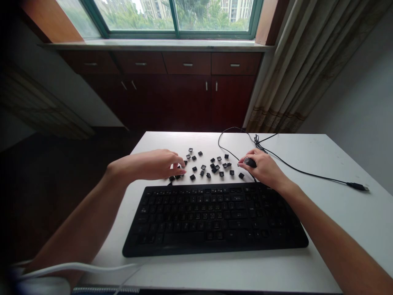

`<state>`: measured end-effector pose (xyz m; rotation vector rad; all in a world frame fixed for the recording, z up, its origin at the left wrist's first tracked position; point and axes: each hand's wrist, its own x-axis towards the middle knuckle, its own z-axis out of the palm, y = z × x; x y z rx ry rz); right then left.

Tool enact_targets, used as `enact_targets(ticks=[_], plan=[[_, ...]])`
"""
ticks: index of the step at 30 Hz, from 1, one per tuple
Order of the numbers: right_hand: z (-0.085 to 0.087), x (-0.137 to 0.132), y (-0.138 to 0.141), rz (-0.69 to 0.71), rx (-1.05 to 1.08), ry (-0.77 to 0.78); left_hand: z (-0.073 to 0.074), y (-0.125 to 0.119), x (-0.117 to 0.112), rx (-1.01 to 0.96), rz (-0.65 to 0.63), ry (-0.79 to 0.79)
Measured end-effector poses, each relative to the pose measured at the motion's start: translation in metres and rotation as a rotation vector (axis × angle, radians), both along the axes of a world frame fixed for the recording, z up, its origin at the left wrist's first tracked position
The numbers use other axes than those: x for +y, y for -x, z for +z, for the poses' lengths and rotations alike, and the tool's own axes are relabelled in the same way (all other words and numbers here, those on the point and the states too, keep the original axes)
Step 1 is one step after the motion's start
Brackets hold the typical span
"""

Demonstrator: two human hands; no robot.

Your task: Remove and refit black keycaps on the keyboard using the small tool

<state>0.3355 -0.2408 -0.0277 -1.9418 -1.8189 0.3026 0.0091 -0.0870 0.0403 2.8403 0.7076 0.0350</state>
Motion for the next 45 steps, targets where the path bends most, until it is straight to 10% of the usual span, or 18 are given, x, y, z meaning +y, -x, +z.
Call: enact_targets(ticks=[5,15,27,45], plan=[[-0.008,0.008,0.003,0.01,-0.034,0.05,0.011,-0.001,0.002,0.274,-0.002,0.105],[0.003,0.005,0.006,0.016,-0.053,0.082,-0.007,-0.002,0.028,0.243,-0.045,0.086],[0.017,0.029,0.063,0.295,-0.229,0.125,-0.023,-0.024,0.019,0.072,-0.261,0.041],[0.013,0.028,0.081,0.304,-0.316,0.119,-0.027,-0.031,0.011,0.213,-0.294,0.126]])
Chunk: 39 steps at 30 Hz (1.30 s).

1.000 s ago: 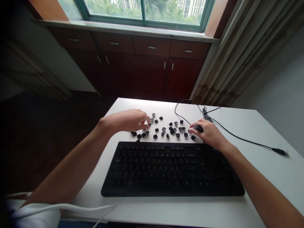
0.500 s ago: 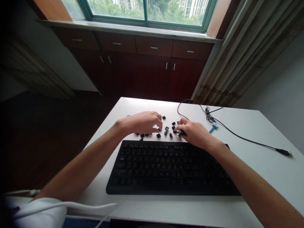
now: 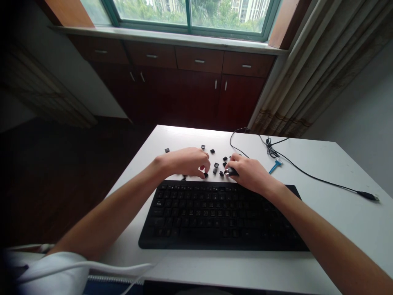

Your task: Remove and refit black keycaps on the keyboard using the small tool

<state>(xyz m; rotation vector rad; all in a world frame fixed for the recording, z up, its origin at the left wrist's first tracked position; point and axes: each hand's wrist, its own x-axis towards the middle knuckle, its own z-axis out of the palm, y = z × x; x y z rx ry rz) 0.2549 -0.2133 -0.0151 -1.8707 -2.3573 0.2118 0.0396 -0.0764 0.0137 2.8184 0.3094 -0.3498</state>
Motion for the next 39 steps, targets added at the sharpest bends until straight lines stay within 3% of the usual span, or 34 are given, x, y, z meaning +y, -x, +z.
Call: enact_targets(ticks=[7,12,18,26,29,35,39], plan=[[0.002,-0.001,0.002,-0.026,0.116,0.03,0.006,0.001,-0.006,0.023,0.001,-0.004],[0.01,-0.001,0.0,-0.059,0.245,0.041,0.011,0.009,0.003,-0.062,0.002,0.012],[0.015,-0.001,-0.006,-0.261,0.478,0.068,0.02,0.018,0.011,-0.133,0.053,0.008],[0.024,-0.004,-0.008,-0.367,0.579,0.127,0.017,0.014,0.008,-0.12,0.029,0.047],[0.028,-0.006,-0.009,-0.391,0.586,0.103,0.016,0.015,0.008,-0.105,-0.016,0.047],[0.025,-0.012,-0.009,-0.374,0.739,0.108,0.018,0.017,0.005,-0.072,0.048,0.056],[0.02,-0.014,-0.008,-0.357,0.701,0.095,0.019,0.016,0.004,-0.098,0.017,0.104]])
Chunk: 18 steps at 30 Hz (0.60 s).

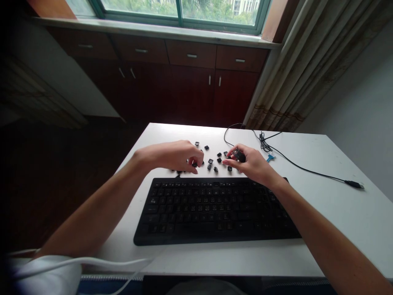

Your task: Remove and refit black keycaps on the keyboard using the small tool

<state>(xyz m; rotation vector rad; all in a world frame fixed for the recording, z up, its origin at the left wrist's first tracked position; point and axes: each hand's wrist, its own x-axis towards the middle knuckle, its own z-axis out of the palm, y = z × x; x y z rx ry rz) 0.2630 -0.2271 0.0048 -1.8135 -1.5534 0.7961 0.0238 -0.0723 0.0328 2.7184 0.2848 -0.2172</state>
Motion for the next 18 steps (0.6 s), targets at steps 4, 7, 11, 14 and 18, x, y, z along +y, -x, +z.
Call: enact_targets(ticks=[4,7,11,14,18], plan=[[-0.005,-0.002,0.003,0.049,-0.094,-0.063,0.002,-0.002,-0.001,-0.034,-0.026,-0.006],[-0.005,-0.004,0.008,0.096,-0.198,-0.149,0.006,-0.004,-0.005,-0.055,-0.023,-0.028],[-0.004,-0.008,0.013,0.161,-0.312,-0.251,0.007,-0.007,-0.007,-0.071,-0.031,-0.028],[-0.004,-0.011,0.015,0.182,-0.315,-0.275,0.004,-0.007,-0.006,-0.081,-0.041,-0.028],[-0.005,-0.012,0.015,0.162,-0.316,-0.293,-0.001,-0.007,-0.005,-0.071,-0.02,-0.024]])
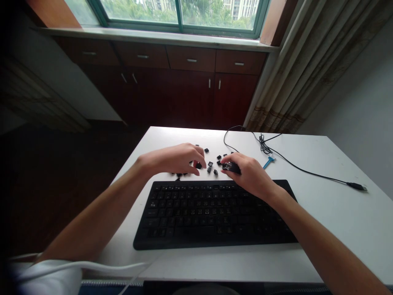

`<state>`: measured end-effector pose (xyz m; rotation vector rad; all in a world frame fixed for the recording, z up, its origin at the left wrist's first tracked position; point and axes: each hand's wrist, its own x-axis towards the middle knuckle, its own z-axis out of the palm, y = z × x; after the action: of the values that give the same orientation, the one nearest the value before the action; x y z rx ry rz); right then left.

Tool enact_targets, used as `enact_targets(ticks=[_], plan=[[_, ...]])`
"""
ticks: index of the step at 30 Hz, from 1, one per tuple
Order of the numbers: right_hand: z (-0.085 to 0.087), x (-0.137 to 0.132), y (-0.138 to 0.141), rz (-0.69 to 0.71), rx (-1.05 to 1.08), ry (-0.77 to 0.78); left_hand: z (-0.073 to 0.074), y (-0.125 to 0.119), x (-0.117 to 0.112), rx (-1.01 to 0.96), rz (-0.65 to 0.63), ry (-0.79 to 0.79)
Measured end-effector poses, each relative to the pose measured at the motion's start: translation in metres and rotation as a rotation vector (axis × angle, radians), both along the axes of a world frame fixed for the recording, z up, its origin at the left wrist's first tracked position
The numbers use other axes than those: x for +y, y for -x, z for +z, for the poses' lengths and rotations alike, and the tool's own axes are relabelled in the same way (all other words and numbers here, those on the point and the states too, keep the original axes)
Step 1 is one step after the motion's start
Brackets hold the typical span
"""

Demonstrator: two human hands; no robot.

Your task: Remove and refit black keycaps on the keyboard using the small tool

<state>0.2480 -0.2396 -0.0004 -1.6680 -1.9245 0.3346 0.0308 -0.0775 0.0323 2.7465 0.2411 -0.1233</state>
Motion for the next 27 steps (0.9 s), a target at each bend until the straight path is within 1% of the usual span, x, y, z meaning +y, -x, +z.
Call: enact_targets(ticks=[3,7,15,19,24,27], plan=[[-0.001,0.0,0.0,0.004,-0.007,-0.003,0.0,0.001,-0.002,0.027,0.012,0.005],[-0.002,0.0,0.0,0.025,0.009,-0.008,0.0,0.001,-0.002,0.033,-0.006,0.0],[-0.003,-0.001,0.002,0.038,0.084,0.044,-0.008,0.0,0.004,0.024,-0.003,-0.022],[-0.005,-0.001,0.003,0.013,0.105,0.06,-0.008,0.0,0.003,0.027,-0.007,-0.004],[-0.006,-0.001,0.004,-0.059,0.088,0.084,-0.008,-0.001,0.001,0.049,-0.02,0.022],[-0.005,-0.004,0.005,-0.047,0.102,0.107,-0.01,-0.003,0.001,0.083,-0.018,0.009]])
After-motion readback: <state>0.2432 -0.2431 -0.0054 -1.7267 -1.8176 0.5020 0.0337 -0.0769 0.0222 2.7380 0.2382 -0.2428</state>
